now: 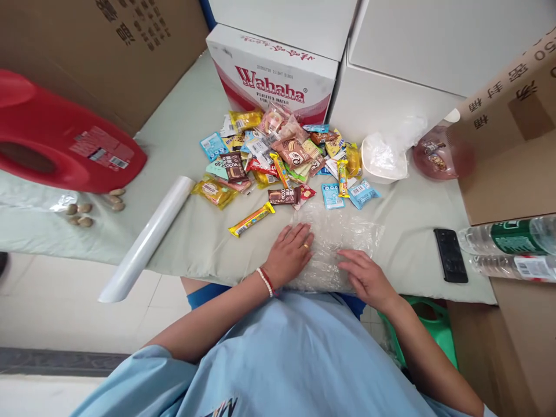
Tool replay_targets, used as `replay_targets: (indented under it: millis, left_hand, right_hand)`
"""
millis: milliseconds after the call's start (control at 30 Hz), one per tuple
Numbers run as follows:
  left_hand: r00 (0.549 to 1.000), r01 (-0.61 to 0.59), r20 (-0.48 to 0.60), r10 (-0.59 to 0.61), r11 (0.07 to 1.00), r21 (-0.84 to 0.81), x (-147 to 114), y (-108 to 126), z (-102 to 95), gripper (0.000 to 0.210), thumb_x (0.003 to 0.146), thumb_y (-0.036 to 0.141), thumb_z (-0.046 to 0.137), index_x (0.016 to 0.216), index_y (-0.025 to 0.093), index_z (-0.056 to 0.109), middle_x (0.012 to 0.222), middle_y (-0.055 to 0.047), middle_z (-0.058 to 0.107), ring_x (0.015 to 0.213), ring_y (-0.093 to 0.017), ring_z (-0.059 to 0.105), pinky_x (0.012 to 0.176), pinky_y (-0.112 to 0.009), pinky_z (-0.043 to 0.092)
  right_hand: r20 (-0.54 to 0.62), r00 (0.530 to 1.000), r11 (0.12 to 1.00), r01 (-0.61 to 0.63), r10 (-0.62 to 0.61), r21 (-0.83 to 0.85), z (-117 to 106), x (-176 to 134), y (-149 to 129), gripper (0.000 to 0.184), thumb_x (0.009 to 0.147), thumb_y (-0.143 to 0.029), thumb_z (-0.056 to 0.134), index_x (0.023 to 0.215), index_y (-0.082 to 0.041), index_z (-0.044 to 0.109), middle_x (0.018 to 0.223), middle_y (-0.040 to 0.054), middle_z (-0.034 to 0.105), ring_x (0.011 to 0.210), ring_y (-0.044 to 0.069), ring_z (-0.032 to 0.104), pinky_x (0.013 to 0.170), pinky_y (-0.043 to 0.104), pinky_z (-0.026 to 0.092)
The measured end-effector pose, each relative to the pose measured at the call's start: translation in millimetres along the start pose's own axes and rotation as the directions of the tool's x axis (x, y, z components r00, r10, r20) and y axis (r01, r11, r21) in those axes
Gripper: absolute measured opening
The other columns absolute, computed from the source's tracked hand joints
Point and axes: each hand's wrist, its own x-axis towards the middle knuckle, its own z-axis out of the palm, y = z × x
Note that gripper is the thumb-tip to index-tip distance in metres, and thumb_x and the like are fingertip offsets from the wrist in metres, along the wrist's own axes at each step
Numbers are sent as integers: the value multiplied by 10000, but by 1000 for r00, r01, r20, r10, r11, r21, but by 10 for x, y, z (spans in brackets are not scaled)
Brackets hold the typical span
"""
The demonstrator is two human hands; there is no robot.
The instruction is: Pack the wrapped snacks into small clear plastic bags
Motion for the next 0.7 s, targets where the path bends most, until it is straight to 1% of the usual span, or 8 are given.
replay_targets:
  millis: [167,267,333,400,467,533,600,700]
  left_hand:
    - [991,95,100,-90,995,-41,-297,-183,57,722,1025,610,450,1617,201,382,1720,-160,301,1596,-318,296,1299,-654,79]
    - [986,98,139,-91,994,-46,-384,-229,18,835,987,695,454,1642,192,329,1734,-165,251,1607,-332,262,1293,-675,9]
    - [982,110,159,-101,993,-50,-387,-226,2,877,965,733,459,1645,196,326,1739,-159,236,1612,-344,243,1290,-680,-4]
    - [980,122,165,-112,991,-50,-372,-216,1,895,949,758,465,1644,210,336,1740,-148,242,1620,-353,212,1290,-679,-15]
    - [980,126,161,-118,991,-40,-358,-209,7,902,938,778,462,1642,226,345,1739,-133,256,1627,-359,182,1290,-675,-25]
    - [980,121,160,-116,992,-25,-355,-208,14,905,934,794,443,1642,239,347,1741,-119,259,1629,-361,170,1291,-675,-29]
    - [981,119,158,-114,993,-20,-360,-210,16,903,935,803,418,1643,248,343,1743,-108,257,1628,-356,175,1293,-673,-27]
    - [981,126,151,-120,991,-33,-370,-211,10,919,926,817,418,1643,246,344,1745,-102,252,1629,-350,176,1296,-671,-40]
  right_hand:
    - [295,955,997,-34,12,71,-53,-32,55,346,981,-120,530,1234,-233,738,1481,117,636,1410,279,555,1151,517,498]
    - [333,943,988,-75,27,133,-253,183,97,276,1037,-238,528,1195,-251,754,1294,108,742,1218,248,684,1044,442,568]
    - [271,961,996,-71,54,54,-316,570,80,307,1060,-271,484,1212,-255,750,1156,92,776,1067,237,719,964,421,588]
    - [162,986,995,-10,26,-98,-257,1105,28,320,1050,-265,485,1244,-239,738,1211,107,748,1132,270,670,1025,470,544]
    - [125,992,973,33,-4,-228,-87,1675,-34,350,1023,-216,521,1325,-207,698,1326,123,696,1258,294,588,1088,479,492]
    - [147,989,935,36,18,-353,128,2163,-80,441,969,-204,620,1408,-176,642,1450,147,620,1362,336,505,1103,495,465]
    - [214,975,893,48,55,-447,299,2496,-95,460,949,-206,654,1409,-181,642,1448,160,618,1354,356,505,1084,510,458]
    - [252,965,881,53,77,-471,331,2672,-42,359,1000,-228,579,1338,-200,697,1333,157,690,1242,343,585,1030,483,477]
